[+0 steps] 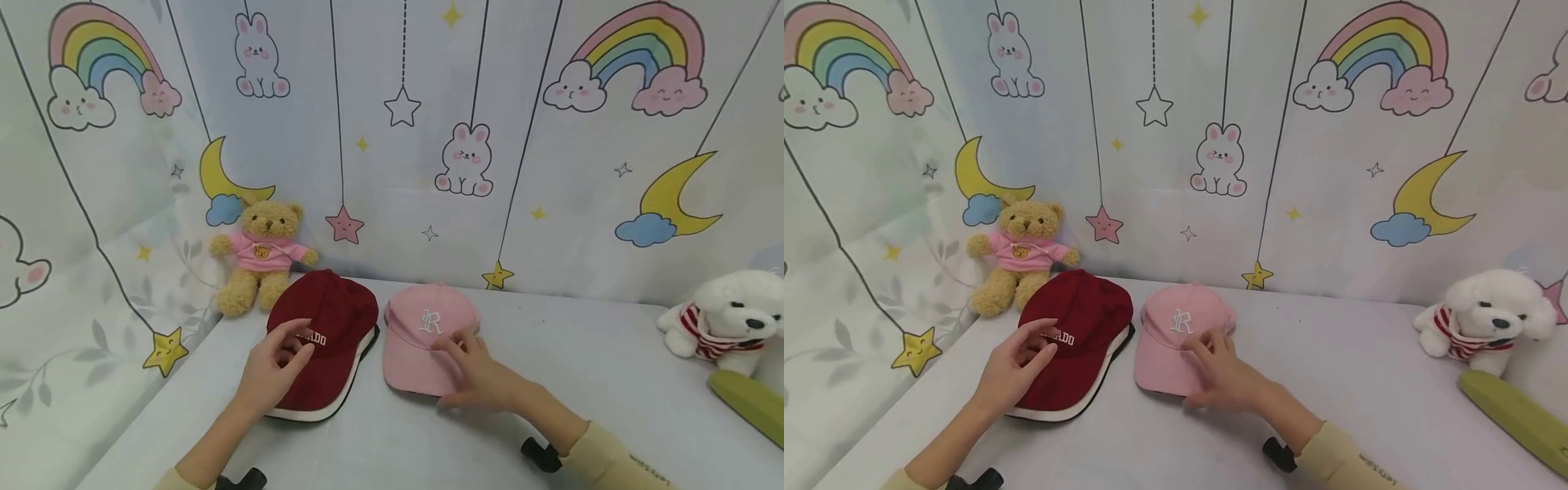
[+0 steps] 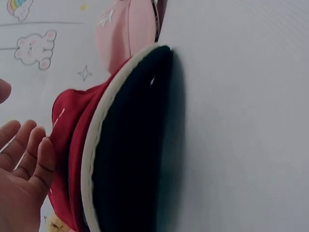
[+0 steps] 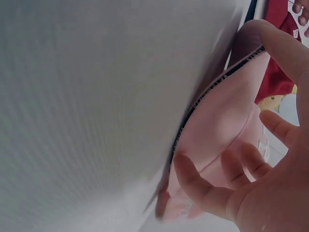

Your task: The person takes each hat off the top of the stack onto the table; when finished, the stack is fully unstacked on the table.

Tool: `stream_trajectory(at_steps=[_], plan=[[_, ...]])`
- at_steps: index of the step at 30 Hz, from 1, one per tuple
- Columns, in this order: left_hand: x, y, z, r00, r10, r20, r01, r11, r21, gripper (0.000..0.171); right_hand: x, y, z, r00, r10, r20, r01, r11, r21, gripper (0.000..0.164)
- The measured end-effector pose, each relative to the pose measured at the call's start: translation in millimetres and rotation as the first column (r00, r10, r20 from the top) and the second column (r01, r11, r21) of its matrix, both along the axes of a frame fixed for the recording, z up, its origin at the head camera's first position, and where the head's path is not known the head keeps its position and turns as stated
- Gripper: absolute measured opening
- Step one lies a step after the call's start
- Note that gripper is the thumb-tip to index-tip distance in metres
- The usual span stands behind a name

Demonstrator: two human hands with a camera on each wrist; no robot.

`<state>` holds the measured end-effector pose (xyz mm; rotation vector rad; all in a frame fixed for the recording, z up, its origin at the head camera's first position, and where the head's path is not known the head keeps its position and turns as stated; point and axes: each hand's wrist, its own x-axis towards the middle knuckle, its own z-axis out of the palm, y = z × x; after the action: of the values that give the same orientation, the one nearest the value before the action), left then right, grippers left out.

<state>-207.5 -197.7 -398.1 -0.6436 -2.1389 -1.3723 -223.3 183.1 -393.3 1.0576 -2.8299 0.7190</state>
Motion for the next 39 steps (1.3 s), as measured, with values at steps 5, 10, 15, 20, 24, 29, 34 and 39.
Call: stream_trajectory(at_steps=[5,10,15,20,24,29,34,39], plan=[[0.5,-12,-3.2,0.994,0.105,0.004,-0.106,0.994,0.039,0.037,-0.5,-2,-1.2,1.000,-0.012,-0.008,0.012,1.000,0.006,0.076],[-2.4,-24,-13.9,0.977,0.204,0.068,-0.208,0.977,0.048,0.038,-0.6,-3,-1.2,1.000,-0.013,-0.001,0.013,1.000,-0.001,0.075],[-3.0,-30,-20.4,0.954,0.276,0.120,-0.279,0.960,0.015,0.036,-1.5,-1,-1.0,1.000,-0.014,0.021,0.014,1.000,-0.008,0.074],[-2.5,-34,-19.8,0.947,0.289,0.143,-0.291,0.957,-0.006,0.035,-6.2,-1,-1.3,1.000,-0.016,0.020,0.017,1.000,-0.011,0.074],[-2.6,-40,-19.4,0.940,0.296,0.171,-0.296,0.955,-0.025,0.036,-11.9,-4,-2.7,1.000,-0.015,0.025,0.016,1.000,-0.021,0.074],[-2.9,-49,-20.0,0.926,0.304,0.225,-0.297,0.953,-0.065,0.042,-19.7,-10,-4.1,0.999,-0.029,0.040,0.029,0.999,-0.012,0.075],[-3.6,-57,-20.7,0.918,0.300,0.260,-0.280,0.953,-0.113,0.049,-25.5,-14,-3.7,0.999,-0.036,0.037,0.037,0.999,-0.023,0.075],[-6.0,-65,-20.1,0.909,0.283,0.304,-0.243,0.956,-0.165,0.056,-29.9,-17,-3.3,0.998,-0.051,0.033,0.052,0.999,-0.017,0.076]])
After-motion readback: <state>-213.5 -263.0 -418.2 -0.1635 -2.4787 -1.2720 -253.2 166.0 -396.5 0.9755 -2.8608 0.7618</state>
